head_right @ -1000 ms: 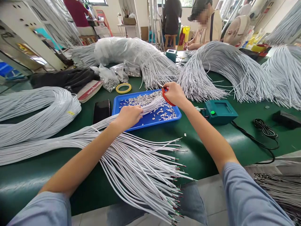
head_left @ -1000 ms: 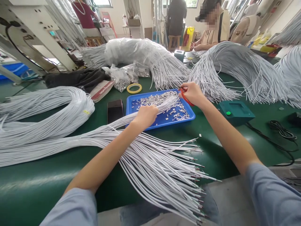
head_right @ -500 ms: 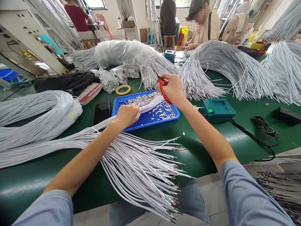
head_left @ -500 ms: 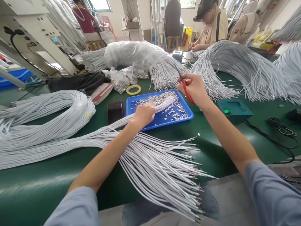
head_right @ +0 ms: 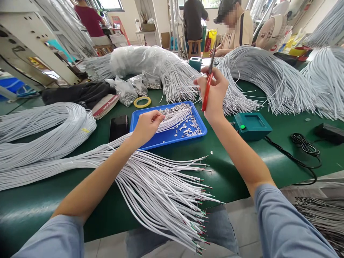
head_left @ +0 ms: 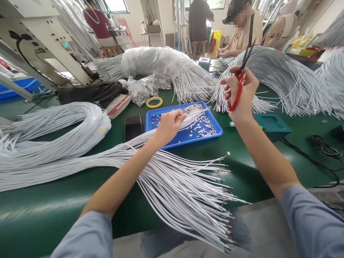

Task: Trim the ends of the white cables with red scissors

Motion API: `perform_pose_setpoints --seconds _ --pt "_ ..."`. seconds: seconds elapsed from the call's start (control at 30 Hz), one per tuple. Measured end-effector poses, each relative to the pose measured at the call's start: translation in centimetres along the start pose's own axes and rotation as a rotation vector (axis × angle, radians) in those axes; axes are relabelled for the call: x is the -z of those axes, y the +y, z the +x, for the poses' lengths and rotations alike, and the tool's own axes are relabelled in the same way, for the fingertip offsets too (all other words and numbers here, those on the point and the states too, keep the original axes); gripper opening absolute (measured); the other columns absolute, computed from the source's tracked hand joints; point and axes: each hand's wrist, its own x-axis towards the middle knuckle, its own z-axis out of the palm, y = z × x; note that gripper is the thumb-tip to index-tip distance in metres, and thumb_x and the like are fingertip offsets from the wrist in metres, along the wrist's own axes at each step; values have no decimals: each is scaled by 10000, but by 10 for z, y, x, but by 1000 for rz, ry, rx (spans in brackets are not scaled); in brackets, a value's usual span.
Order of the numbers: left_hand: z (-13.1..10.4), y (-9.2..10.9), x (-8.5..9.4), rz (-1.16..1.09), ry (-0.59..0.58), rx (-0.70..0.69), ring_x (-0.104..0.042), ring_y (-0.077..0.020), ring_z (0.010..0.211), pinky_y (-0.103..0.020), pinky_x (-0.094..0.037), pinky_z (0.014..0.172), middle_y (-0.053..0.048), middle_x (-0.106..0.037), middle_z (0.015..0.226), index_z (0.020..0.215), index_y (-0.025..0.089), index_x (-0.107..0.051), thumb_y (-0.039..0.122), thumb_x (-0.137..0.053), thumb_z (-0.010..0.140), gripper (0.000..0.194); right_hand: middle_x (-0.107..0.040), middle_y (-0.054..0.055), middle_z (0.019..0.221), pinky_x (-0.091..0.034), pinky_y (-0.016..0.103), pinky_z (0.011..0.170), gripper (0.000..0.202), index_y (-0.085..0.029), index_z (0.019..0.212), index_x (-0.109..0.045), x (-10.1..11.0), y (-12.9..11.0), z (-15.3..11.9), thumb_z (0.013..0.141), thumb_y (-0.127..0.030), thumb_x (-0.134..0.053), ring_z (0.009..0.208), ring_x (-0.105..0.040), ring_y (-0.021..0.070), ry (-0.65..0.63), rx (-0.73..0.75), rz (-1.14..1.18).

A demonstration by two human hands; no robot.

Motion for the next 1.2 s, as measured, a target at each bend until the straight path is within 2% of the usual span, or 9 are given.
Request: perform_pose_setpoints --seconds 0.1,0.17,0.33,0.5,0.67,0.77,0.83,0.9,1.2 --pt "0 -4 -2 313 -47 125 -647 -254 799 -303 -412 689 -127 -689 813 905 119 -645 250 -436 929 247 -636 48 858 -320 321 527 199 -299 952 -504 1 2 0 854 -470 -534 655 -503 168 -20 12 -27" --pt "2 -6 -4 301 -62 120 -649 -267 818 -315 -421 702 -136 -689 824 895 117 -640 244 -441 924 238 -634 49 856 -313 327 529 215 -302 957 -505 1 1 -2 858 -492 -519 661 -500 174 -45 10 -33" --pt "3 1 1 -230 -85 16 -493 -116 552 -252 -366 564 -5 -555 601 768 144 -587 203 -484 888 169 -628 32 802 -311 316 524 120 -293 902 -491 -2 -5 -7 836 -363 -562 641 -479 151 -23 -8 22" --pt "-28 41 24 -774 -299 -111 -350 -50 388 -206 -274 394 60 -433 500 822 148 -632 269 -531 896 175 -586 3 706 -292 289 481 123 -267 834 -510 -7 -8 -8 754 -214 -588 556 -440 122 35 -33 140" --pt "-80 83 45 -889 -441 -418 -526 -75 541 -204 -412 481 -39 -658 668 836 127 -725 192 -615 866 131 -588 -23 629 -301 260 470 155 -233 801 -555 -15 -13 -17 688 -136 -600 530 -479 102 -43 -68 211" --pt "-79 81 44 -890 -222 -392 -552 -88 569 -217 -447 506 -43 -668 684 820 163 -756 220 -623 870 153 -615 -28 631 -361 256 508 159 -222 812 -576 -15 -23 -27 695 -125 -621 558 -517 95 -121 -49 248" --pt "-65 70 40 -908 -30 -313 -555 -89 591 -225 -477 557 -18 -640 643 795 193 -761 266 -620 879 180 -637 -29 629 -427 267 560 158 -220 822 -595 -13 -32 -36 700 -137 -650 583 -559 103 -202 -31 271" --pt "-51 58 37 -902 59 -286 -575 -104 653 -234 -496 603 -15 -641 627 758 198 -761 297 -652 859 178 -656 -25 633 -491 288 621 157 -219 826 -613 -11 -42 -45 700 -185 -700 617 -608 121 -307 -20 281" --pt "-40 52 37 -947 143 -270 -580 -71 524 -185 -495 495 15 -642 587 709 167 -728 250 -777 732 100 -638 -46 666 -563 292 682 259 -236 852 -619 -8 -55 -65 686 -313 -802 707 -679 138 -521 31 311"
